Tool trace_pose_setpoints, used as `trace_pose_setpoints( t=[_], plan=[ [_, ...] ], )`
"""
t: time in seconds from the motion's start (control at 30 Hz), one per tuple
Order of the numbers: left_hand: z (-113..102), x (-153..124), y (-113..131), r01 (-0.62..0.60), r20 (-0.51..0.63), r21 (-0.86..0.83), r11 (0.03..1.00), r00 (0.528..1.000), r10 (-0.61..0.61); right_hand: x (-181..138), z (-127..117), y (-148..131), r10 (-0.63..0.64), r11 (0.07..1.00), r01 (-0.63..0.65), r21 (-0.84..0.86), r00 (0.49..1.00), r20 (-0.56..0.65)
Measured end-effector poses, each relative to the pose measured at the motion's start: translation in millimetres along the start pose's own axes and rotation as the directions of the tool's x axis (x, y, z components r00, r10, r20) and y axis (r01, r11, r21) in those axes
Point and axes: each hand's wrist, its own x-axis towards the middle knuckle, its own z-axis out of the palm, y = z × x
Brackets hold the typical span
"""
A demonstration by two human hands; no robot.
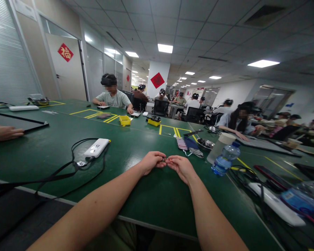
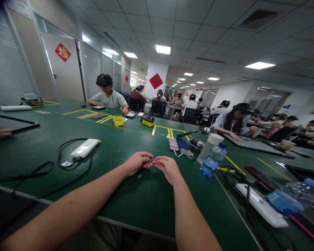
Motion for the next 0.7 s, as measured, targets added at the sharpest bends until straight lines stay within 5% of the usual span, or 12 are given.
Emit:
trace_pose_setpoints(
  t=[0.7],
  plan=[
    [0.3, 0.8, -6.1, 0.011, 0.007, 0.149, 0.989, 1.0, -0.012, 0.9, -4.7, 6.8, 0.045, 0.991, -0.041, -0.124, 0.998, 0.033]
  ],
)
